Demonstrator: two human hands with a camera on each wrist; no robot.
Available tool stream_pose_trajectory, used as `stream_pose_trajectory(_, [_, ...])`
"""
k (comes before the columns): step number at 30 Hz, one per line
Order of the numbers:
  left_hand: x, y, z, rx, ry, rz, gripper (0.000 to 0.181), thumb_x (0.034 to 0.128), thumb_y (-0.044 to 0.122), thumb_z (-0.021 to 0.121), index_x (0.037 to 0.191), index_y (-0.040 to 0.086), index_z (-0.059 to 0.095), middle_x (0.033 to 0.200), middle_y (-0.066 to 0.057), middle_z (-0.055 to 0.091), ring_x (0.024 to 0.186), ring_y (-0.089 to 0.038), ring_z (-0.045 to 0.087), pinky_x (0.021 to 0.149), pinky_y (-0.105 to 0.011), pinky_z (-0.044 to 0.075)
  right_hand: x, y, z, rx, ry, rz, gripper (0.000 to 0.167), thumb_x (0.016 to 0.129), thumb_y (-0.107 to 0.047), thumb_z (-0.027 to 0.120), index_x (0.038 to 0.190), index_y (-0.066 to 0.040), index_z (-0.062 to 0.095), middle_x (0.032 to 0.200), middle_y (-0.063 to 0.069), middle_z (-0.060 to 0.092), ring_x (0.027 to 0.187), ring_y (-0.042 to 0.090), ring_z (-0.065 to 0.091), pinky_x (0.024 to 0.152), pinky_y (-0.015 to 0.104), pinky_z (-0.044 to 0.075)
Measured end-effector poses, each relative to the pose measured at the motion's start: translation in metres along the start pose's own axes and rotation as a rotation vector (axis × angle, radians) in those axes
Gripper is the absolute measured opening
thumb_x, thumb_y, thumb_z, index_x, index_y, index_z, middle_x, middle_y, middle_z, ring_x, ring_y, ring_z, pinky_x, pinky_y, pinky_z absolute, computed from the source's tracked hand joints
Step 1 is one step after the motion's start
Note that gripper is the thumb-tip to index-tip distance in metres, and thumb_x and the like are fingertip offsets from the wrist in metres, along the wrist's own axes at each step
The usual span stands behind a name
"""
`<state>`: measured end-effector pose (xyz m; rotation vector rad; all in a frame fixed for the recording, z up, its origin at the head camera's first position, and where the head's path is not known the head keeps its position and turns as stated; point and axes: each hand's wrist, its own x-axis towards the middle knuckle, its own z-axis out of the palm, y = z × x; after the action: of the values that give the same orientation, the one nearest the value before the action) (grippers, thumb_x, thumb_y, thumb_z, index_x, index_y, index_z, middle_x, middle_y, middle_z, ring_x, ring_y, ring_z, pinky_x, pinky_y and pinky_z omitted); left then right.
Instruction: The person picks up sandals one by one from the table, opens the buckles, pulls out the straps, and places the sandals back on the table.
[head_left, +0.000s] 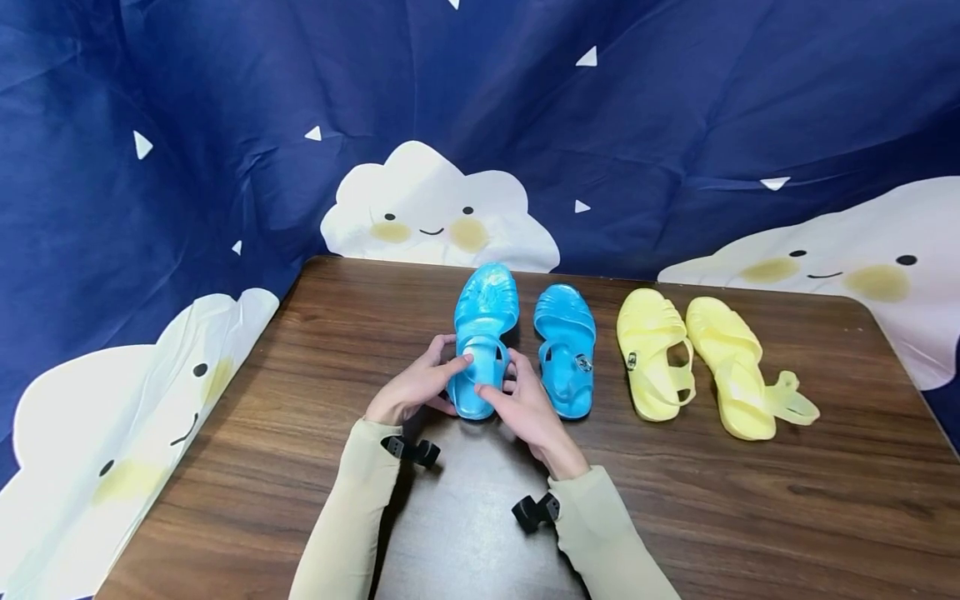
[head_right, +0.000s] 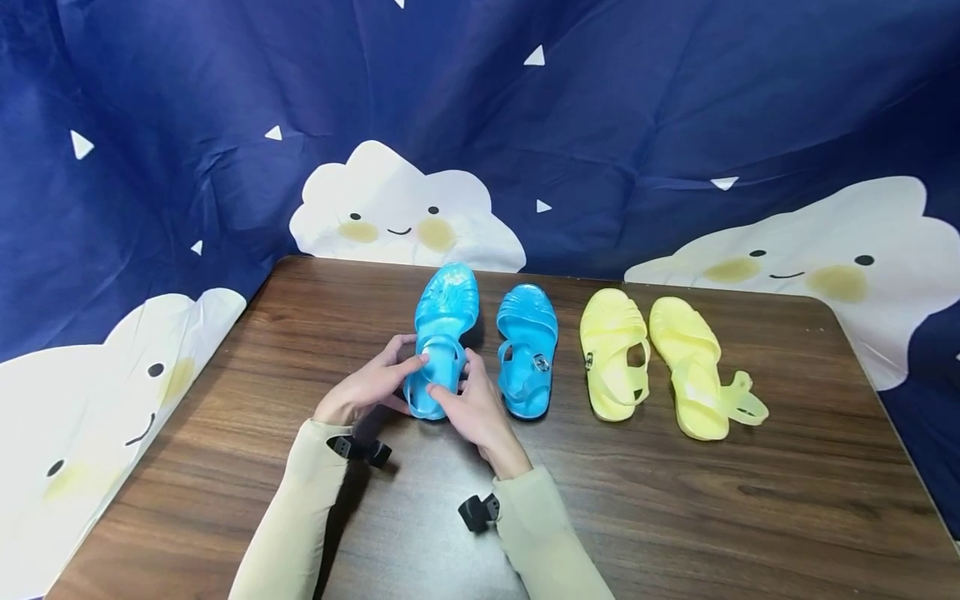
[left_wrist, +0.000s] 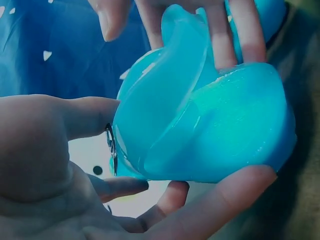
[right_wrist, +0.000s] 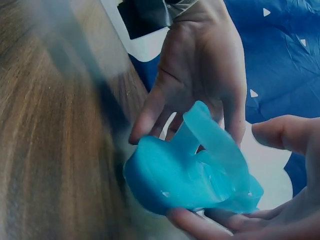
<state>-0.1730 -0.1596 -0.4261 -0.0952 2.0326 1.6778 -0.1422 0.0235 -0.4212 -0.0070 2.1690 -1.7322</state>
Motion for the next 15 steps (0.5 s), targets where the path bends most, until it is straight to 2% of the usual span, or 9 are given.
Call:
stream_pose_trajectory(5, [0.008, 0.000, -0.001, -0.006, 0.020, -0.013, 0.058, 0.0995, 0.035, 0.051, 0.148, 0.018, 0.023, 0.139, -0.021, 0.040, 0.090, -0.026, 0.063, 0.062, -0.041, 0.059, 0.006, 0.006, 0.002, 0.034, 0.010, -0.036, 0.084, 0.089, -0.025, 0.067, 0.153, -0.011, 0.015, 0.150, 0.009, 0.036, 0.130, 0.028, 0.043, 0.102, 0.045, 0.044])
stream_pose_trajectory(12, [0.012, 0.000, -0.002, 0.064, 0.067, -0.028, 0.058, 0.0992, 0.038, 0.050, 0.149, 0.018, 0.027, 0.145, -0.015, 0.039, 0.107, -0.031, 0.058, 0.063, -0.043, 0.059, 0.010, 0.012, 0.007, 0.064, 0.006, -0.030, 0.081, 0.088, -0.024, 0.068, 0.152, -0.015, 0.019, 0.153, 0.006, 0.034, 0.132, 0.028, 0.041, 0.105, 0.045, 0.041])
stream_pose_trajectory(15, [0.014, 0.000, -0.004, 0.069, 0.079, -0.046, 0.059, 0.0991, 0.039, 0.050, 0.150, 0.019, 0.028, 0.146, -0.014, 0.040, 0.108, -0.031, 0.058, 0.064, -0.041, 0.059, 0.011, 0.012, 0.007, 0.076, -0.002, -0.028, 0.081, 0.088, -0.024, 0.068, 0.152, -0.016, 0.019, 0.154, 0.005, 0.033, 0.132, 0.027, 0.041, 0.106, 0.045, 0.040])
